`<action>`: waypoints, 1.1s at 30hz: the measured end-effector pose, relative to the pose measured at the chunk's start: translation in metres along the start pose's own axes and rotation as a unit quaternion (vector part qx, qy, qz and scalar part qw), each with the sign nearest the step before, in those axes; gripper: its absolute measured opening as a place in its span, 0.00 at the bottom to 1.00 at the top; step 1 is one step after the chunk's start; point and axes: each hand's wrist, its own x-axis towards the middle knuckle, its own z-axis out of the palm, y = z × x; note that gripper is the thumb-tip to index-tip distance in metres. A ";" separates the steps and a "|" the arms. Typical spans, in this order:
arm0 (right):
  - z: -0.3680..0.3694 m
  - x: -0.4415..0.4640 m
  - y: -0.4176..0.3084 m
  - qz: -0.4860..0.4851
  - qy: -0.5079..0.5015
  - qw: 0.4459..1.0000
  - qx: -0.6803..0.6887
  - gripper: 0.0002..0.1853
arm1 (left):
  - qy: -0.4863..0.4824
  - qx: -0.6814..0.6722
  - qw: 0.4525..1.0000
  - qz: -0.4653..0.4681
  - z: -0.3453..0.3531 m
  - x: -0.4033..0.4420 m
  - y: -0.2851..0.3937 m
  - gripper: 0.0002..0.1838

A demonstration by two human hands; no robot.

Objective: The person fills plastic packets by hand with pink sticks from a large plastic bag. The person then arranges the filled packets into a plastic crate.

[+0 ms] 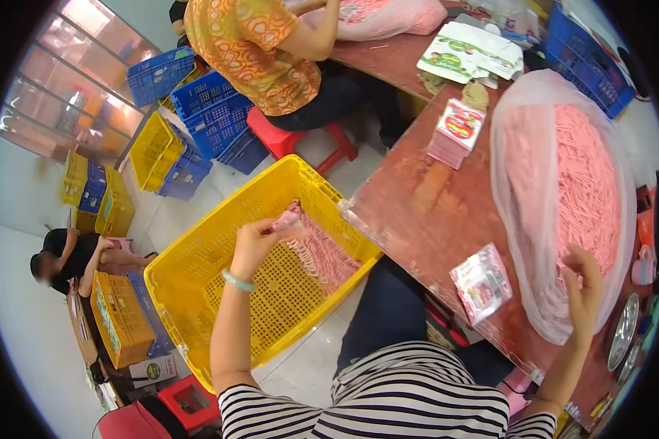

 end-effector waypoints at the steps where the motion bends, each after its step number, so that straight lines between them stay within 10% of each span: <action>1: 0.000 -0.001 0.014 0.059 0.036 0.997 0.022 0.18 | 0.037 0.039 0.998 -0.036 0.002 0.019 -0.047 0.11; 10: -0.011 -0.025 0.088 0.170 0.070 0.980 -0.072 0.15 | 0.253 0.116 0.946 -0.169 0.126 0.112 -0.293 0.11; 14: -0.019 -0.046 0.092 0.259 0.100 0.950 -0.143 0.14 | 0.076 0.067 0.969 -0.225 0.147 0.125 -0.339 0.18; 17: -0.037 -0.059 0.109 0.131 0.151 0.943 -0.266 0.10 | 0.048 0.174 0.970 -0.165 0.150 0.147 -0.348 0.16; 22: -0.048 -0.054 0.095 0.148 0.228 0.950 -0.150 0.06 | 0.205 0.277 0.919 -0.192 0.086 0.142 -0.261 0.20; 25: -0.055 -0.063 0.124 0.148 0.178 0.949 -0.214 0.07 | 0.375 0.232 0.896 -0.049 0.058 0.107 -0.154 0.19; 27: -0.055 -0.062 0.132 0.146 0.156 0.945 -0.247 0.11 | 0.455 0.250 0.822 0.236 0.051 0.068 -0.047 0.09; 33: -0.049 -0.052 0.147 0.085 0.106 0.943 -0.303 0.19 | 0.175 0.066 0.900 0.394 0.111 -0.022 0.122 0.10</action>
